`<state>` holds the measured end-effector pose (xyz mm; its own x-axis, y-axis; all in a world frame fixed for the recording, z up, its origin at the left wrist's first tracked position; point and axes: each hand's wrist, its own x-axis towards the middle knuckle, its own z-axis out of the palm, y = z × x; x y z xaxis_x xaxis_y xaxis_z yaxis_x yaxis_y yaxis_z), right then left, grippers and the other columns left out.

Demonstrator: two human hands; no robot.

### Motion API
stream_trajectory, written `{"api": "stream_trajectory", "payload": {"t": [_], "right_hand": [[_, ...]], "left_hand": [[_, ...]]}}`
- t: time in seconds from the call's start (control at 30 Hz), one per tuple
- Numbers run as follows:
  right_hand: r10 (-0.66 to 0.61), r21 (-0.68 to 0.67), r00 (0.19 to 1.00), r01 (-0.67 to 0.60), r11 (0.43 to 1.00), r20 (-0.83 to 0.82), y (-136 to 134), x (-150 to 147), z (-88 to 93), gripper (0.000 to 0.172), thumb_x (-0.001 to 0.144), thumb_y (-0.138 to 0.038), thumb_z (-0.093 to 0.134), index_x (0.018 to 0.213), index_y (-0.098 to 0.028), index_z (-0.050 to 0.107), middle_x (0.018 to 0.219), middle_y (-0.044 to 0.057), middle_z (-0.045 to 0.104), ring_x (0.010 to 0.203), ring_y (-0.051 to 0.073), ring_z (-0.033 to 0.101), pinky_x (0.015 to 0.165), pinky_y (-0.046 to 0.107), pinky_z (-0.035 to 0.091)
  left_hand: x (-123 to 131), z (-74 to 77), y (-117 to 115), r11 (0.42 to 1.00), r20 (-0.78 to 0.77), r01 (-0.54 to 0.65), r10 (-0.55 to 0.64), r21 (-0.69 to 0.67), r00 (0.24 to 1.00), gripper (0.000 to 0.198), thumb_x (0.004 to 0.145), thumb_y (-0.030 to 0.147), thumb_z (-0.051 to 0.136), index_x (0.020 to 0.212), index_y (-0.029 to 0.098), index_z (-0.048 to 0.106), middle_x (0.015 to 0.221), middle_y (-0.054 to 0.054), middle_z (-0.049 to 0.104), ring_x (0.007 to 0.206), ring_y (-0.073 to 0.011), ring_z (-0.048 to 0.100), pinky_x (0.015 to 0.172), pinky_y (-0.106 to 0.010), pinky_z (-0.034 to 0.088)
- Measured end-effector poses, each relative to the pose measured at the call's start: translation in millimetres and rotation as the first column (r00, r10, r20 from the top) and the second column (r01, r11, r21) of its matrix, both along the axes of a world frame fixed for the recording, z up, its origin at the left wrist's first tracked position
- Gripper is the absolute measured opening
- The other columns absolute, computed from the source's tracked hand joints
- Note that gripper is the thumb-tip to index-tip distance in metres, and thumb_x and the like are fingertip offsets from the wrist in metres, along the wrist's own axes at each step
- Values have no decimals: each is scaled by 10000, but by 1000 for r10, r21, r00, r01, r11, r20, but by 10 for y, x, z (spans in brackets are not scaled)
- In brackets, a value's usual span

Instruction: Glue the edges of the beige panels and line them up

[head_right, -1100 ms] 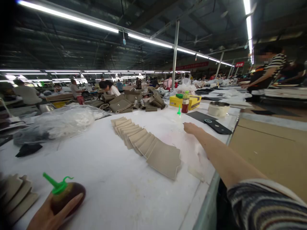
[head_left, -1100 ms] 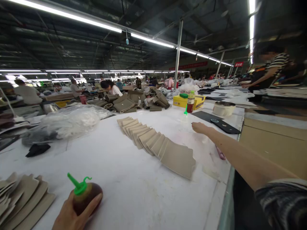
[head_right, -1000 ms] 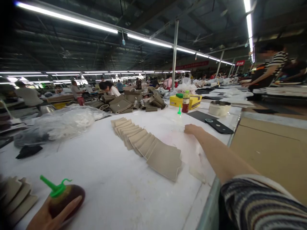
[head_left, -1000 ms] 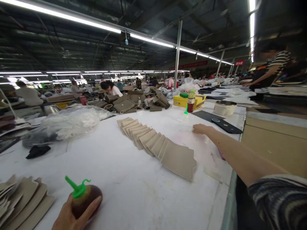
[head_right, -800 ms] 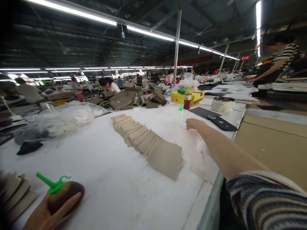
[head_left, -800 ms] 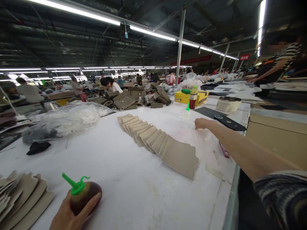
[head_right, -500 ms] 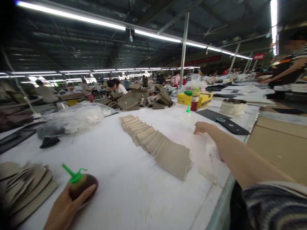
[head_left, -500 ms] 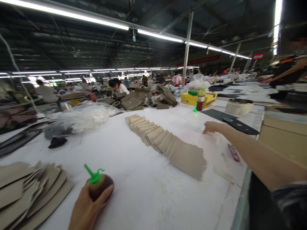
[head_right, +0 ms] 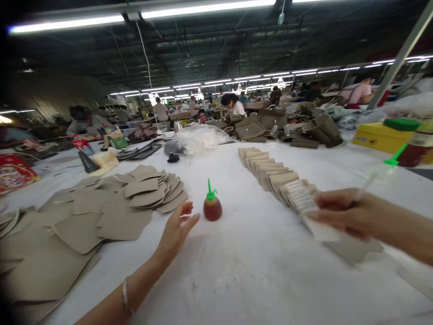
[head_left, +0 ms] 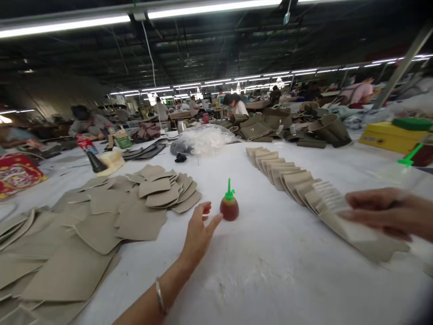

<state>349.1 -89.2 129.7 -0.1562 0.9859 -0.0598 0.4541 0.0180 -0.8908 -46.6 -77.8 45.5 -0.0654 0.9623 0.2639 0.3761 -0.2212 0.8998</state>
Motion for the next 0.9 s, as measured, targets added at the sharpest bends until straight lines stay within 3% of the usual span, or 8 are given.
{"api": "stream_trajectory", "payload": {"t": [0.1,0.17,0.27,0.33,0.53,0.7,0.8,0.9], "right_hand": [[239,-310,970,-241,920,-42,-328,-1208,-84,423,684,-440,742,536,-210,419,417,-40,427,311,65,320,276,171,191],[295,-399,940,-340,851,-173,-416,-1910,-169,366,631,-362,718,524,-204,406,389,-43,450,286,50,298,268,157,197],[309,-418,925,-375,827,-219,-410,-2672,-345,259,619,-321,663,561,-203,440,390,-50,473,295,62,336,266,145,225],[344,-445,908,-417,793,-237,-380,-2982,-463,206,620,-286,649,578,-196,469,398,-30,510,284,72,359,263,155,236],[311,-345,921,-377,859,-233,-233,-3175,-452,243,698,-341,679,804,-181,528,454,-56,522,289,78,383,284,161,220],[292,-197,853,-406,893,-433,-149,-3182,-275,309,805,-450,648,901,-171,555,817,35,624,660,148,599,636,285,523],[315,-124,796,-434,892,-517,-159,-3276,-393,400,917,-536,513,925,-149,612,880,81,617,812,202,608,778,365,521],[279,-52,868,-328,943,-411,-159,-3359,-602,532,917,-644,420,968,-164,642,844,61,571,761,205,575,650,337,524]], "left_hand": [[-205,218,-625,969,-222,75,-21,234,975,177,935,256,461,820,186,577,883,-49,590,843,-156,561,753,-286,460],[-296,281,-980,880,-376,241,-77,410,923,176,909,154,467,766,176,568,812,-40,590,770,-140,556,695,-260,462],[-371,181,-1280,671,-540,390,18,630,841,143,853,127,508,723,166,554,726,-32,599,653,-128,545,592,-236,461],[-401,12,-1331,607,-565,368,166,704,808,155,846,144,485,710,168,555,702,-32,608,640,-135,571,574,-233,476],[-538,-533,-1242,604,-532,180,475,777,702,189,885,275,446,825,179,598,762,-62,661,692,-209,650,595,-299,529],[-492,-860,-1209,607,-550,176,512,775,660,56,786,140,567,817,184,579,792,-43,682,747,-206,669,702,-305,540],[-361,-1023,-1199,686,-615,121,542,718,573,29,789,209,590,776,184,585,788,-75,691,745,-227,669,686,-334,541],[-248,-1108,-1195,754,-707,117,534,646,464,70,780,253,623,785,184,631,819,-96,700,747,-228,664,657,-328,530]]}}
